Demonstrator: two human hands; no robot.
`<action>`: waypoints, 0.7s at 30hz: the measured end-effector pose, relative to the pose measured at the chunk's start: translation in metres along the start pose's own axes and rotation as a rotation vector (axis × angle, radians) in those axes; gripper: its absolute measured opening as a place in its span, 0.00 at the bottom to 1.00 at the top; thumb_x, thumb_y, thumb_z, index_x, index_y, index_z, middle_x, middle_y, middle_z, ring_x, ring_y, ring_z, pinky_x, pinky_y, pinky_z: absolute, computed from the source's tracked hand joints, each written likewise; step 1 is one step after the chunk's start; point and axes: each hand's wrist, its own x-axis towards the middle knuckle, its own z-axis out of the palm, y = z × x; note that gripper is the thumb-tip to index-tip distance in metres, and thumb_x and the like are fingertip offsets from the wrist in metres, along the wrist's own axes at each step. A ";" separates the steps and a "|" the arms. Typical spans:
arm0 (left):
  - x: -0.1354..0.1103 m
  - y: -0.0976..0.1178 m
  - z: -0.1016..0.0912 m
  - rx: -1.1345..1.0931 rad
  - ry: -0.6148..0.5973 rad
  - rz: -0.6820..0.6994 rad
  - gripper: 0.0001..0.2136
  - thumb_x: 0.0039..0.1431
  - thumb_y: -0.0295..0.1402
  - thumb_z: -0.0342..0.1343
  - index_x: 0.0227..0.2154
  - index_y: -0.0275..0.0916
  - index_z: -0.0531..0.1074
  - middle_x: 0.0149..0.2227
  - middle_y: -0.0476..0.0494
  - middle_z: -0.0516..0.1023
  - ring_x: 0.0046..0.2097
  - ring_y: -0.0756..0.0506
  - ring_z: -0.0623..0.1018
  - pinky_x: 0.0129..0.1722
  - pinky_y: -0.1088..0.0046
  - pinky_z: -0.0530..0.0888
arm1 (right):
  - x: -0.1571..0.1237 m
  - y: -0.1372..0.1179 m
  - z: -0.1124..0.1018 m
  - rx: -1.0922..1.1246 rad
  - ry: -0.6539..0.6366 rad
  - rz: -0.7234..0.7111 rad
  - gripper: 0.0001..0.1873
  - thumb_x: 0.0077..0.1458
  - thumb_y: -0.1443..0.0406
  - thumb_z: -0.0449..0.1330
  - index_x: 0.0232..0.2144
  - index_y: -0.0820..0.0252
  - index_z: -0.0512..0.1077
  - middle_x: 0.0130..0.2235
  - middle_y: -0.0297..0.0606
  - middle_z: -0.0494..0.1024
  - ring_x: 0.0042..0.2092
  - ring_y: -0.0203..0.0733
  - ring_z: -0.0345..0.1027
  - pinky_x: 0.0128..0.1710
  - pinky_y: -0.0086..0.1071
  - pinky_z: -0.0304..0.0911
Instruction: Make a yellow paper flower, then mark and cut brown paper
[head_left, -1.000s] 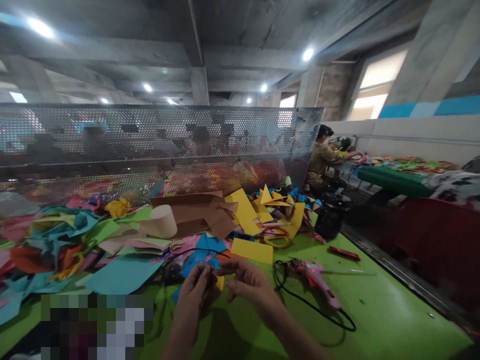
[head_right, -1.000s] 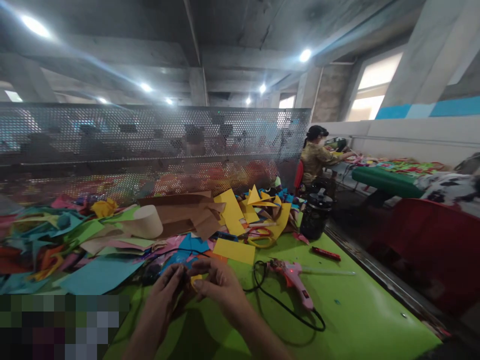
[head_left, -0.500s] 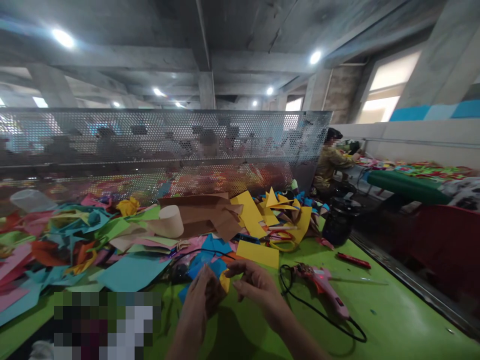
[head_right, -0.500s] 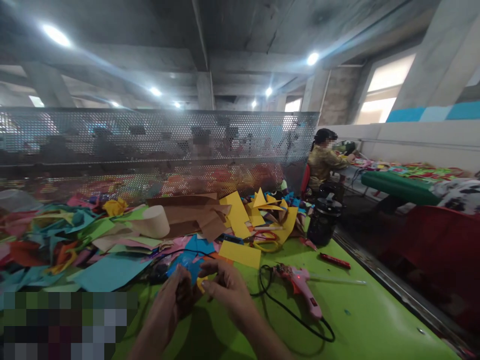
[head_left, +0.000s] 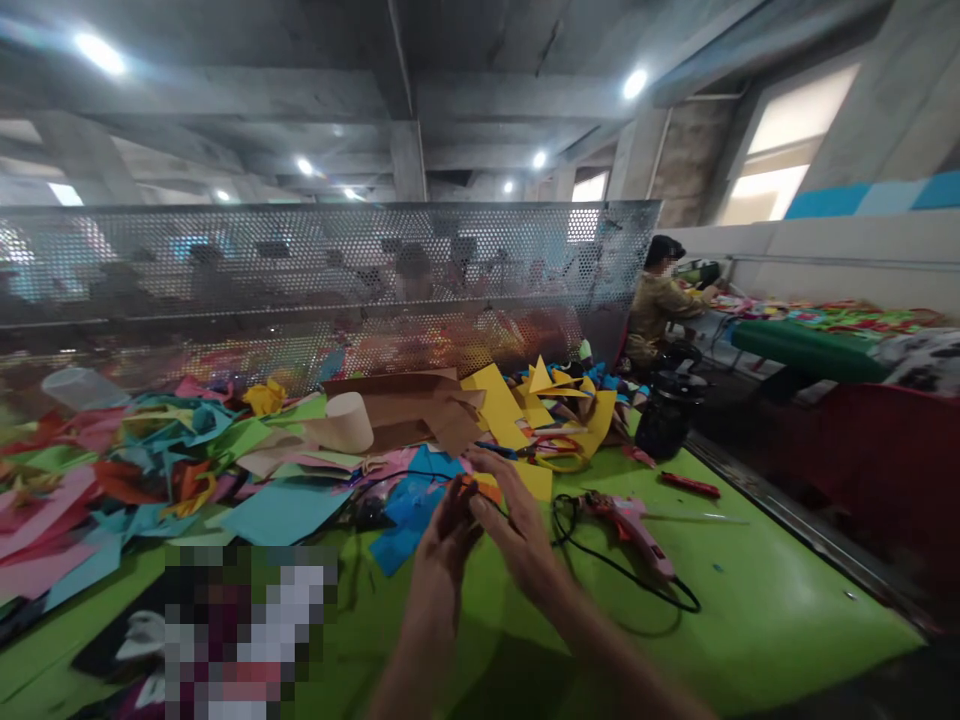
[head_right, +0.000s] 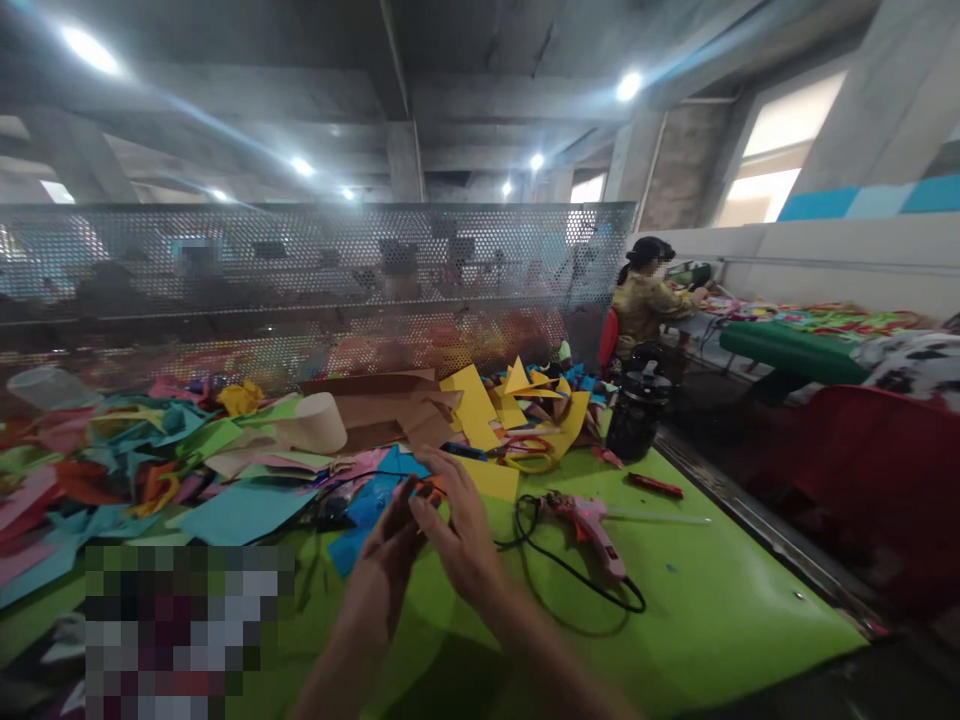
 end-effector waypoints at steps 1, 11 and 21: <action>-0.008 -0.003 0.008 -0.011 -0.030 -0.042 0.26 0.46 0.38 0.68 0.51 0.44 0.75 0.59 0.41 0.73 0.60 0.39 0.72 0.57 0.68 0.70 | 0.002 -0.004 0.001 -0.040 -0.010 -0.042 0.22 0.65 0.56 0.54 0.59 0.51 0.65 0.63 0.41 0.65 0.64 0.47 0.55 0.63 0.42 0.52; -0.038 -0.021 0.054 -0.113 0.032 0.157 0.34 0.52 0.61 0.49 0.60 0.53 0.66 0.65 0.52 0.64 0.70 0.37 0.54 0.65 0.59 0.60 | -0.038 -0.040 0.021 -0.268 -0.382 -0.177 0.34 0.65 0.47 0.46 0.69 0.45 0.48 0.73 0.36 0.41 0.71 0.55 0.33 0.68 0.55 0.29; -0.041 0.010 0.045 -0.174 -0.097 -0.039 0.31 0.59 0.57 0.44 0.59 0.47 0.69 0.65 0.47 0.65 0.69 0.39 0.56 0.65 0.59 0.61 | -0.031 -0.044 0.009 -0.315 -0.319 -0.153 0.33 0.66 0.48 0.46 0.69 0.40 0.45 0.72 0.30 0.43 0.72 0.54 0.30 0.68 0.56 0.24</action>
